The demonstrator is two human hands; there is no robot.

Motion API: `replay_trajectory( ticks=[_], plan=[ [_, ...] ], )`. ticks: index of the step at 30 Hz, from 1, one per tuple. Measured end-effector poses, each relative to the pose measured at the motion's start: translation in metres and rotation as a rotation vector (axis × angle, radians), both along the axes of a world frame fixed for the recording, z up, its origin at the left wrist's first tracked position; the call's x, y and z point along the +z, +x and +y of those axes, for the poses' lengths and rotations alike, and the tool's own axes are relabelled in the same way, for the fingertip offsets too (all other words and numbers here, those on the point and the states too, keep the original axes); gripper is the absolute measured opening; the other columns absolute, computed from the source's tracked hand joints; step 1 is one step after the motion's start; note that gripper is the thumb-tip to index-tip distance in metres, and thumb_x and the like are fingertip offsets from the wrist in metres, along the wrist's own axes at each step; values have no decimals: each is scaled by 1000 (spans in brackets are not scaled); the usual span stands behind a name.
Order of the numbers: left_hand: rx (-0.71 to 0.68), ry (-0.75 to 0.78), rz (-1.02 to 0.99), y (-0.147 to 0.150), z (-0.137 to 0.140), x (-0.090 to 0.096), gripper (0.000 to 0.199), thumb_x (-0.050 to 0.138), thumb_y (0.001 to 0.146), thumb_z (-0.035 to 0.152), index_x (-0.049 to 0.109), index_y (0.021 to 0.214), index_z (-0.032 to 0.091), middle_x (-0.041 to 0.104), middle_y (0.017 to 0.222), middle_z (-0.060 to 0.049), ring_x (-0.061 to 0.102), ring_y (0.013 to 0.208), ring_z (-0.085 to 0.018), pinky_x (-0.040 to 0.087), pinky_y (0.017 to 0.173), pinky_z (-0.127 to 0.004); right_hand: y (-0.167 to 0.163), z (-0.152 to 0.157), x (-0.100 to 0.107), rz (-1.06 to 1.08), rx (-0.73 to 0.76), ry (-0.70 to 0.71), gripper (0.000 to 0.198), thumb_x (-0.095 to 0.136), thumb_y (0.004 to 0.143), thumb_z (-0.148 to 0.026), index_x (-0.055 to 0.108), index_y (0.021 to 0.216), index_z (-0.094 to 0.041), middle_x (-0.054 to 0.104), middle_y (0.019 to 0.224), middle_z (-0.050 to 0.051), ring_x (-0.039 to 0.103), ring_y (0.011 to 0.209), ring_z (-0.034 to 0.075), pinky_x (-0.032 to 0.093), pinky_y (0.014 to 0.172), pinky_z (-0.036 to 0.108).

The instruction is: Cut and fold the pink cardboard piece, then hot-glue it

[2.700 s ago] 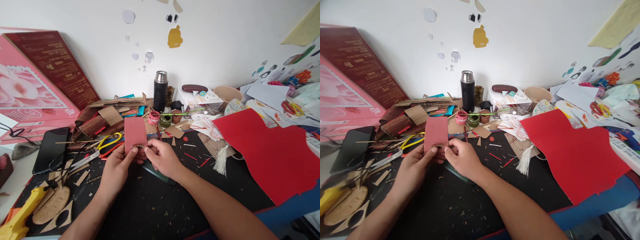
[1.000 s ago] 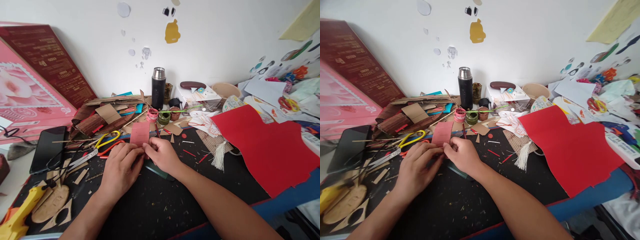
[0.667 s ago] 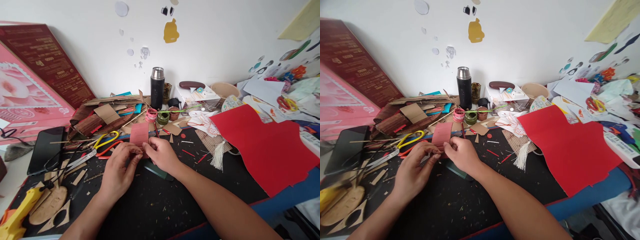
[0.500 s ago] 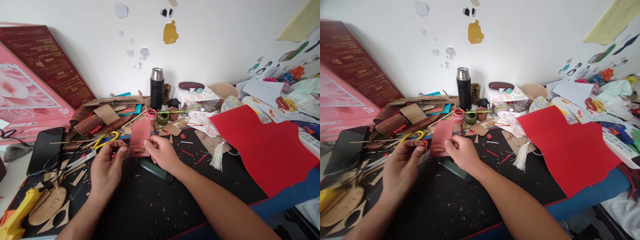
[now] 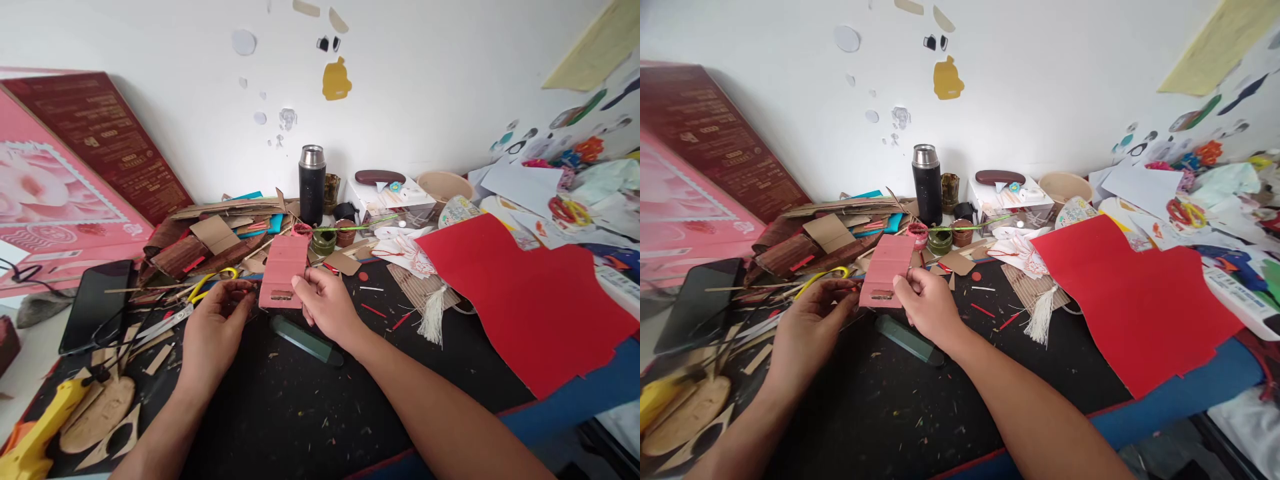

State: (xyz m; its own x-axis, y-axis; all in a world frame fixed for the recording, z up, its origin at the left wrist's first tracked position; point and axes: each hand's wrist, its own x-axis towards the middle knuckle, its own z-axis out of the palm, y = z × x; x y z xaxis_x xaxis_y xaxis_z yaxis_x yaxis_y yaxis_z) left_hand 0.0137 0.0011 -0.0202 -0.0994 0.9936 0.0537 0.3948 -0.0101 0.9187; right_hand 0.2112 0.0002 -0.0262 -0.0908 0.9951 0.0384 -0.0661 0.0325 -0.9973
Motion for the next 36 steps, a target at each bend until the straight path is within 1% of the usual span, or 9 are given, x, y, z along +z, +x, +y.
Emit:
replay_trajectory(
  ticks=[3, 7, 11, 14, 17, 21, 25, 29, 36],
  plan=[
    [-147, -78, -187, 5, 0, 6, 49, 79, 79, 57, 69, 111, 21, 75, 99, -7, 67, 76, -21, 53, 61, -31, 0, 0, 0, 34, -4, 3, 32, 60, 97, -48, 54, 78, -23, 44, 51, -11, 44, 35, 8, 31, 37, 23],
    [-358, -196, -394, 7, -1, 7, 44, 82, 80, 46, 66, 111, 19, 70, 81, -3, 59, 64, -16, 47, 50, -26, -2, 0, 0, 67, -5, 6, 34, 61, 97, -50, 53, 77, -24, 44, 52, -11, 42, 34, 7, 30, 36, 23],
    [-495, -299, -486, 5, -5, 2, 42, 83, 78, 34, 63, 112, 20, 70, 80, -3, 61, 66, -16, 49, 52, -25, -3, -2, 2, 60, 18, 3, 34, 61, 97, -53, 55, 80, -23, 44, 50, -11, 42, 35, 8, 30, 36, 23],
    [-621, -380, -466, 8, -10, 3, 47, 85, 79, 36, 62, 117, 19, 74, 90, -7, 64, 71, -17, 54, 57, -27, -3, -4, 4, 48, 20, -1, 34, 61, 98, -54, 56, 82, -23, 46, 50, -11, 42, 36, 8, 31, 37, 23],
    [-590, -342, -454, 13, -13, 4, 41, 84, 82, 44, 66, 109, 18, 74, 93, -8, 65, 73, -18, 54, 56, -27, -5, -6, 3, 41, 33, 1, 33, 60, 99, -53, 57, 85, -23, 49, 53, -9, 42, 38, 9, 32, 38, 23],
    [-490, -316, -481, 18, -12, 1, 36, 84, 82, 48, 66, 92, 18, 69, 72, -2, 60, 59, -14, 49, 49, -24, -8, -8, -2, 1, 58, 18, 32, 60, 100, -50, 57, 85, -22, 51, 59, -8, 43, 41, 8, 34, 41, 22],
    [-420, -339, -528, 18, -10, -1, 41, 86, 78, 51, 66, 90, 17, 65, 63, 0, 54, 52, -13, 43, 43, -22, -9, -9, -3, -50, 58, 34, 32, 58, 102, -49, 57, 84, -22, 50, 60, -7, 44, 43, 9, 34, 44, 23],
    [-326, -330, -545, 19, -9, -1, 42, 86, 76, 51, 65, 89, 17, 61, 59, 2, 47, 48, -10, 37, 40, -21, -9, -9, -5, -162, 65, 47, 29, 57, 102, -48, 63, 93, -21, 50, 58, -7, 46, 46, 10, 35, 47, 24],
    [-306, -301, -519, 16, -10, -6, 31, 76, 83, 46, 63, 88, 19, 62, 60, 1, 51, 49, -13, 38, 41, -23, -9, -9, -9, -200, 93, 39, 29, 57, 102, -47, 65, 93, -20, 57, 66, -5, 46, 46, 9, 35, 48, 24]
  ],
)
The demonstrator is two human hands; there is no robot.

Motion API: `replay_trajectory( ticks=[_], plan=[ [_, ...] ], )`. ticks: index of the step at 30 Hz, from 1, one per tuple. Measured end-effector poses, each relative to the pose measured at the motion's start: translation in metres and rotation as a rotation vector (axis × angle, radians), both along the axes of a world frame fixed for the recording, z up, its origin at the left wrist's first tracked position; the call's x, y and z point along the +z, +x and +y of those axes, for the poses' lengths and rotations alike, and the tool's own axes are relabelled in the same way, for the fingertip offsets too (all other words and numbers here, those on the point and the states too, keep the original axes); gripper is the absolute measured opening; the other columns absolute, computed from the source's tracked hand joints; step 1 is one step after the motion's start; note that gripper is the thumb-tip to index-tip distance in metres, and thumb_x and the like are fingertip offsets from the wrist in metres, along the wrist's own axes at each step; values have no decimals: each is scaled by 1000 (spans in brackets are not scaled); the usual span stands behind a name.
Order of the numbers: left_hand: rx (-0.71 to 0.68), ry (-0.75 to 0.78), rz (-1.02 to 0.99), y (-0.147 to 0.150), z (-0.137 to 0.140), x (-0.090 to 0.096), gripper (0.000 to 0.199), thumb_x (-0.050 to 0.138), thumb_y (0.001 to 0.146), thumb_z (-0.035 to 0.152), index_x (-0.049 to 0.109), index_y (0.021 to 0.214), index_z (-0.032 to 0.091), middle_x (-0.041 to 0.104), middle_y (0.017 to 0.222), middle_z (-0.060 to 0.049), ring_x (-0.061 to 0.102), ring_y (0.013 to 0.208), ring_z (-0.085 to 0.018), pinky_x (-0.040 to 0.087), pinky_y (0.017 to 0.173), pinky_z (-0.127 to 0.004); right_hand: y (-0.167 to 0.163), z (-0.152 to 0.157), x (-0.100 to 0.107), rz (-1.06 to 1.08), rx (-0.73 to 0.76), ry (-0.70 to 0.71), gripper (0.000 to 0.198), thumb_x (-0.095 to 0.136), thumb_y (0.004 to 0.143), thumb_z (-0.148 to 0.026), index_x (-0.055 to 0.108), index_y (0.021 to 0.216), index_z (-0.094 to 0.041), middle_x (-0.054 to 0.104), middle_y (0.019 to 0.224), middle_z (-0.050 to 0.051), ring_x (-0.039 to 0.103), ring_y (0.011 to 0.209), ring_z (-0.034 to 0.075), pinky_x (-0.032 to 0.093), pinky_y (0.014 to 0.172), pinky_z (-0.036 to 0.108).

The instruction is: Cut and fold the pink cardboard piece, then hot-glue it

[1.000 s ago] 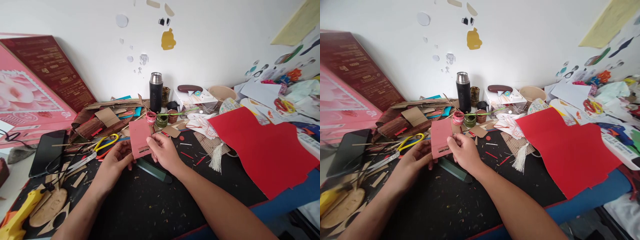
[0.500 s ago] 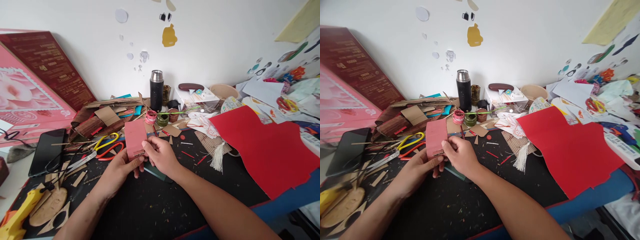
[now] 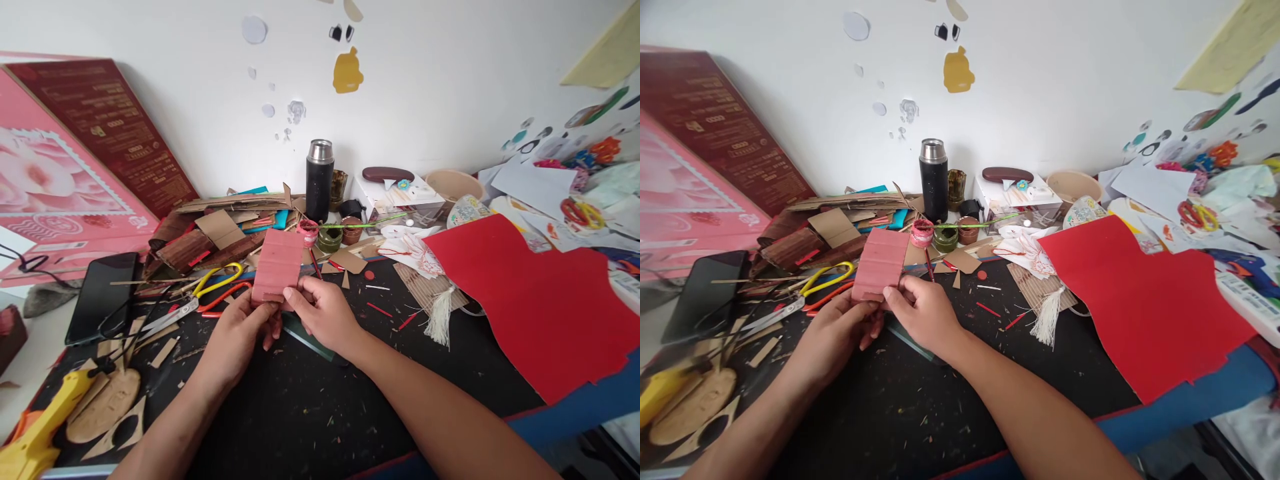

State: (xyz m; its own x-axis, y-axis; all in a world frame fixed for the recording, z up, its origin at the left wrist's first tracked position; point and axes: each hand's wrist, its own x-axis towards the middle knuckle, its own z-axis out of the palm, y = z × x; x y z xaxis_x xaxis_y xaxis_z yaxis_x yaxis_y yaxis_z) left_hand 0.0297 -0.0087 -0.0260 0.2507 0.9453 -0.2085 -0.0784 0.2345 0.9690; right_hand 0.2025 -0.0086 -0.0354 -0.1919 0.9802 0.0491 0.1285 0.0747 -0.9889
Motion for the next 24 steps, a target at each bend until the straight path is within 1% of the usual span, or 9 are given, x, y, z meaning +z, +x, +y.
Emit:
replay_trajectory(
  ticks=[5, 10, 13, 17, 21, 24],
  plan=[
    [44, -28, -77, 1, -2, 2, 24, 73, 82, 39, 67, 90, 17, 64, 65, -1, 57, 55, -15, 43, 44, -24, 0, 1, 5, 57, -4, -29, 30, 58, 100, -48, 63, 90, -20, 46, 56, -9, 43, 41, 9, 32, 44, 23],
    [49, -49, -179, 4, -1, 6, 21, 75, 80, 35, 70, 88, 15, 65, 68, -3, 60, 59, -17, 45, 47, -26, 1, 0, 8, 108, -4, -61, 32, 59, 100, -51, 62, 90, -21, 46, 52, -10, 43, 37, 9, 31, 39, 23],
    [46, -60, -214, 4, -1, 9, 26, 81, 79, 36, 72, 91, 16, 66, 72, -3, 61, 60, -16, 46, 48, -25, 2, 1, 8, 140, -9, -68, 32, 58, 100, -51, 61, 89, -21, 48, 52, -9, 43, 37, 9, 30, 38, 22],
    [29, -44, -197, 4, 0, 12, 36, 89, 74, 40, 73, 94, 15, 67, 74, -2, 60, 60, -15, 45, 47, -24, 2, 3, 9, 148, -18, -84, 34, 59, 99, -53, 59, 86, -22, 49, 52, -9, 43, 36, 8, 29, 37, 22],
    [-1, 7, -136, 2, 1, 9, 37, 89, 76, 44, 72, 95, 16, 67, 72, -2, 58, 60, -14, 45, 50, -25, 3, 3, 9, 128, -14, -91, 33, 59, 99, -53, 61, 90, -21, 47, 50, -10, 43, 36, 9, 30, 38, 22],
    [-16, 37, -80, 2, 2, 5, 37, 89, 75, 44, 70, 92, 17, 66, 69, 0, 54, 59, -13, 43, 50, -24, 2, 3, 6, 108, 6, -90, 32, 58, 100, -52, 62, 92, -21, 48, 52, -10, 44, 37, 9, 31, 39, 22]
  ],
)
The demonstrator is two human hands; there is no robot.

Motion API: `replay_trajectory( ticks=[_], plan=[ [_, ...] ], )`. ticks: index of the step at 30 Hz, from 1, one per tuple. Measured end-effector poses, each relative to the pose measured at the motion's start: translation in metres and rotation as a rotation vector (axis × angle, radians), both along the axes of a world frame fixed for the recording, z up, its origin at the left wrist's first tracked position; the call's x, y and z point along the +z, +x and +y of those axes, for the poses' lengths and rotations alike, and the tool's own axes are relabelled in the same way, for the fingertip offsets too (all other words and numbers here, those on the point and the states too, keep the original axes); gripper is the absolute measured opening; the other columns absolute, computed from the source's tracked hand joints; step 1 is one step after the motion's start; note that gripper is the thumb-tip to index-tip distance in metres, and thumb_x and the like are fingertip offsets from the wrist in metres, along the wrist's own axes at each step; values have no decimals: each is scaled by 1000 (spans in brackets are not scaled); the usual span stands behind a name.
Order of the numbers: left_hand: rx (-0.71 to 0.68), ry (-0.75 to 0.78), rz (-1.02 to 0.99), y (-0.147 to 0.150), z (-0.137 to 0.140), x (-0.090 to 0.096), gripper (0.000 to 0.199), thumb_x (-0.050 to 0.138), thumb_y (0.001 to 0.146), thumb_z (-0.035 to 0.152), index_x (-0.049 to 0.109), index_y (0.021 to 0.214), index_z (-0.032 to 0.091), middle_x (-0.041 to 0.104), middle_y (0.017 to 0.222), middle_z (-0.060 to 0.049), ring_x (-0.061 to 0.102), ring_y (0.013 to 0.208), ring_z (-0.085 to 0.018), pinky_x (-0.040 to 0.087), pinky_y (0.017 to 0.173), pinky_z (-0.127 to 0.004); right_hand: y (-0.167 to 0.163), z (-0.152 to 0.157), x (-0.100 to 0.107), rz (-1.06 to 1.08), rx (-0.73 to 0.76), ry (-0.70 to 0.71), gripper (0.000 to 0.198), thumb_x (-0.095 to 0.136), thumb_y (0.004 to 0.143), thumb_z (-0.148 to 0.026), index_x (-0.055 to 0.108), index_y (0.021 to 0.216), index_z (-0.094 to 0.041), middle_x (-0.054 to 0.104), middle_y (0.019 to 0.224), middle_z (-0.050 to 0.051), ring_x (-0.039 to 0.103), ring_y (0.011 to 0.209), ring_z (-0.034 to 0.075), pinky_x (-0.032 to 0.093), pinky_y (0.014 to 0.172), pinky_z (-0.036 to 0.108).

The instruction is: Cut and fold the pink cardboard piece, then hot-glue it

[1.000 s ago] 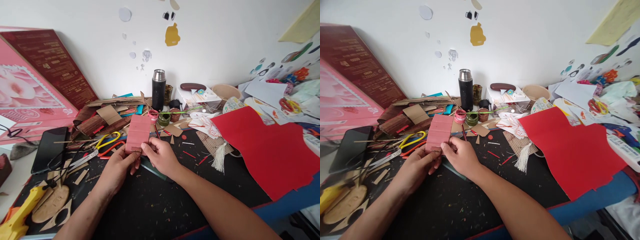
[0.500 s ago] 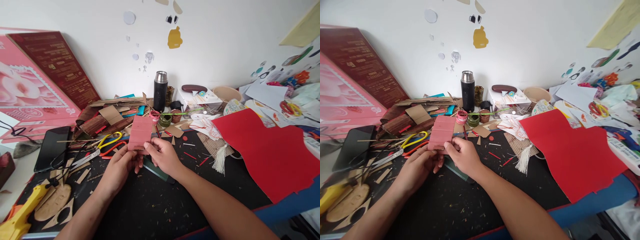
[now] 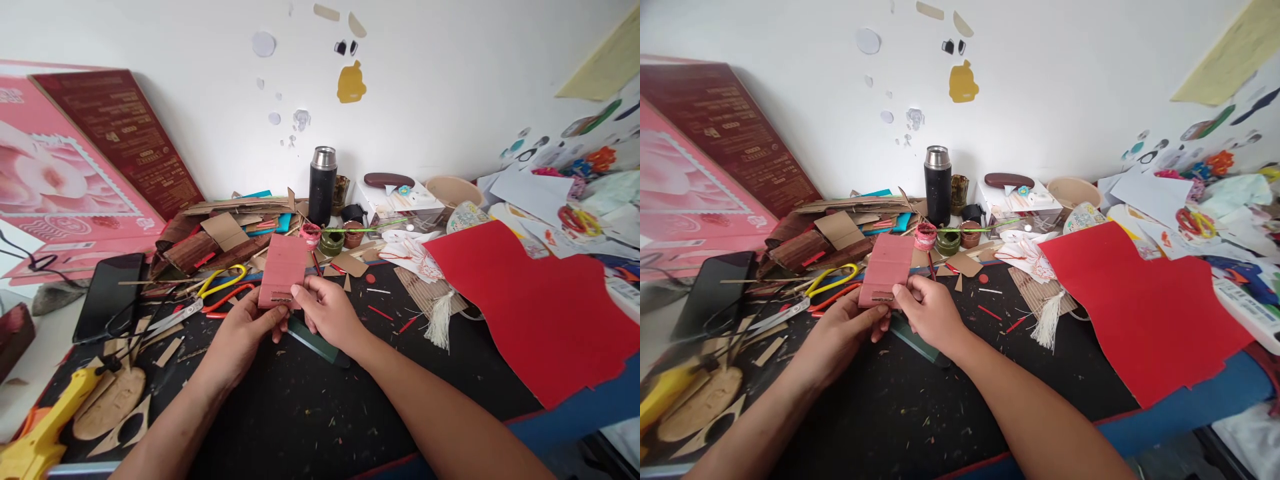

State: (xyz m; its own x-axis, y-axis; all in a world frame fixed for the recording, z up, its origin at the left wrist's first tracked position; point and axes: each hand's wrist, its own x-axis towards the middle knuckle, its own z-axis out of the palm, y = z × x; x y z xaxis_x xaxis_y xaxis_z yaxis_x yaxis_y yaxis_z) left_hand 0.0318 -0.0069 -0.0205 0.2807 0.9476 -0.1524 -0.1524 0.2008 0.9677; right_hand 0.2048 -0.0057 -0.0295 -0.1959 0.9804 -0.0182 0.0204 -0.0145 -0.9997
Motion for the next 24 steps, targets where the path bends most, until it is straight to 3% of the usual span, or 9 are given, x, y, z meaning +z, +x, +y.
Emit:
replay_trajectory(
  ticks=[11, 24],
  plan=[
    [67, -72, 34, 1, -1, -7, 30, 83, 74, 40, 67, 84, 18, 64, 64, 1, 52, 54, -13, 40, 51, -26, -3, -3, -7, -85, 23, 50, 30, 58, 101, -49, 63, 91, -21, 52, 61, -7, 44, 43, 9, 34, 44, 24],
    [131, -68, -28, 5, -2, 3, 29, 82, 72, 38, 66, 86, 18, 63, 72, 0, 53, 60, -14, 42, 51, -27, -3, -2, -4, -53, 17, 21, 35, 58, 101, -50, 59, 82, -21, 51, 57, -7, 45, 39, 8, 32, 41, 22]
  ],
)
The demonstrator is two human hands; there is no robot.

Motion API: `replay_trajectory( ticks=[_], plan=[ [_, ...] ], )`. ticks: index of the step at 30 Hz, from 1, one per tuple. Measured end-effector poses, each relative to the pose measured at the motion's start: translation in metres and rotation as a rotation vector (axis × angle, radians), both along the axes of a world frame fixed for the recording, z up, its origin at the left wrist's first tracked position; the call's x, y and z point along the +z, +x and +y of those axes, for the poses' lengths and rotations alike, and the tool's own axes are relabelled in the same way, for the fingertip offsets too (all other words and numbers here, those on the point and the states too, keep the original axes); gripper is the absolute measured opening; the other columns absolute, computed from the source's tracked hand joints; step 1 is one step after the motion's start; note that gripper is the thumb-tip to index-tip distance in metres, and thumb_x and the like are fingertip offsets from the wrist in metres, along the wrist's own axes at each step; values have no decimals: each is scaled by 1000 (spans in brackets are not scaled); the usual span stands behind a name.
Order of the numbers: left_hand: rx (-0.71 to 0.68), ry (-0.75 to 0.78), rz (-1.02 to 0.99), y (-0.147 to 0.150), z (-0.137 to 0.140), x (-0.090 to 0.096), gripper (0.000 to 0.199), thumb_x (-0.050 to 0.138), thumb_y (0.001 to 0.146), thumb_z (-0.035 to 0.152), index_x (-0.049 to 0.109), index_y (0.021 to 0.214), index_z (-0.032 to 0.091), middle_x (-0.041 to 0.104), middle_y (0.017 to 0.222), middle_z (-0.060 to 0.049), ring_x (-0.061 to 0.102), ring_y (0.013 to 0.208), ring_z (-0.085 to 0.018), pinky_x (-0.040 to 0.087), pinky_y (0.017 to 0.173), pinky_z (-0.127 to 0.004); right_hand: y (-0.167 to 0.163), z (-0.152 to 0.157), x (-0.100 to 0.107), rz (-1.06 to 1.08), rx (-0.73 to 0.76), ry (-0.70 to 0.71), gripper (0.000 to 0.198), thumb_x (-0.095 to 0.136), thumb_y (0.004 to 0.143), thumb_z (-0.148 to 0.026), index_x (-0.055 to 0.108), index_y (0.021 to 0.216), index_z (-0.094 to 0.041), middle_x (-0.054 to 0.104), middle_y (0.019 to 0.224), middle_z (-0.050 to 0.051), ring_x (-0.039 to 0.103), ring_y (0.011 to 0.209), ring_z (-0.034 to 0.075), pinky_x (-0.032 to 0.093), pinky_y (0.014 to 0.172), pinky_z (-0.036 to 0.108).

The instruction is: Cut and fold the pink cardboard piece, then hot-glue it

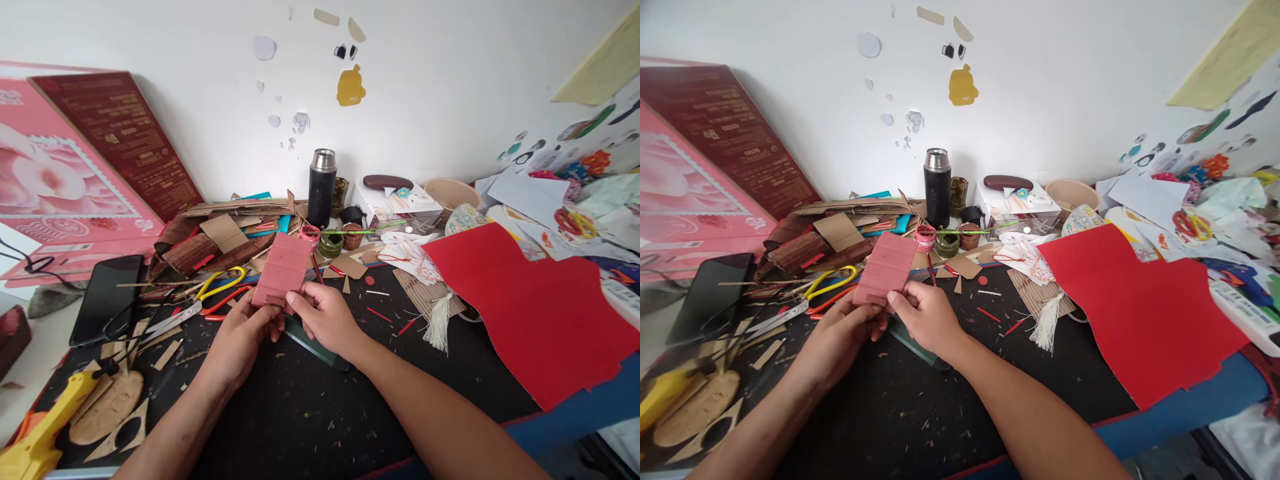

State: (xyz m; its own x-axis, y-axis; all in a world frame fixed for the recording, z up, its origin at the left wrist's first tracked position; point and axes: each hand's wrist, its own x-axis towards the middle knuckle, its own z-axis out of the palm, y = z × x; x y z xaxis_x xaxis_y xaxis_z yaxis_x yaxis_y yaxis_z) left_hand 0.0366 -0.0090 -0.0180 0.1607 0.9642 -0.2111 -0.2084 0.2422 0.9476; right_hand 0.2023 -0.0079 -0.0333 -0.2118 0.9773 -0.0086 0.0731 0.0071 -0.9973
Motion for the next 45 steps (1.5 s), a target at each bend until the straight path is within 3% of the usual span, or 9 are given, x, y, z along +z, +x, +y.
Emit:
replay_trajectory(
  ticks=[5, 18, 22, 26, 28, 31, 38, 43, 45],
  plan=[
    [30, 13, 27, -3, 1, -1, 22, 78, 75, 34, 66, 86, 19, 59, 70, 2, 47, 60, -12, 38, 53, -25, 0, 0, 1, 2, -4, -2, 36, 57, 101, -51, 57, 80, -22, 48, 54, -8, 45, 39, 9, 32, 41, 23],
    [102, -11, -29, -8, 6, 6, 34, 86, 70, 44, 65, 81, 18, 55, 72, 2, 44, 62, -12, 34, 50, -24, 5, 6, 6, 121, -48, -60, 37, 61, 96, -58, 58, 85, -22, 42, 45, -12, 41, 34, 9, 28, 38, 22],
    [134, 40, -18, -10, 7, 6, 37, 87, 73, 44, 69, 96, 20, 59, 79, 1, 48, 66, -12, 37, 52, -24, 6, 8, 5, 171, -58, -88, 38, 63, 94, -59, 54, 81, -23, 40, 45, -13, 41, 33, 9, 26, 36, 22],
    [126, 221, 165, -13, 3, 5, 44, 88, 77, 41, 69, 112, 25, 70, 112, -4, 63, 90, -18, 52, 73, -27, 5, 7, 4, 158, -42, -94, 41, 62, 94, -59, 50, 77, -25, 40, 44, -13, 42, 33, 9, 29, 37, 22],
    [74, 278, 263, -14, 1, 3, 43, 87, 79, 41, 69, 115, 25, 71, 119, -6, 67, 104, -22, 54, 88, -31, 5, 6, 4, 137, -37, -86, 40, 61, 96, -58, 49, 76, -25, 40, 44, -12, 42, 33, 9, 30, 38, 22],
    [11, 316, 354, -14, 0, -1, 39, 82, 83, 45, 69, 113, 24, 73, 115, -7, 70, 106, -25, 55, 95, -38, 5, 4, 4, 85, -21, -61, 36, 59, 97, -54, 52, 79, -24, 43, 47, -12, 43, 34, 9, 29, 39, 22],
    [36, 299, 443, -16, 3, -4, 45, 80, 80, 57, 71, 106, 22, 78, 109, -8, 73, 100, -28, 58, 93, -43, 5, 3, 5, 27, 20, -44, 36, 57, 100, -49, 45, 76, -25, 44, 50, -11, 43, 36, 8, 29, 41, 22],
    [45, 294, 401, -16, 5, -4, 42, 81, 79, 57, 73, 98, 21, 78, 106, -8, 74, 99, -27, 58, 92, -41, 6, 3, 3, 23, 43, -52, 32, 56, 102, -48, 51, 81, -24, 45, 49, -11, 44, 37, 9, 30, 42, 23],
    [50, 277, 360, -15, 5, -3, 41, 83, 78, 56, 73, 95, 20, 78, 101, -7, 73, 91, -24, 59, 84, -37, 6, 3, 1, 16, 53, -42, 31, 56, 103, -47, 53, 83, -24, 45, 49, -11, 45, 37, 10, 32, 42, 23]
  ],
)
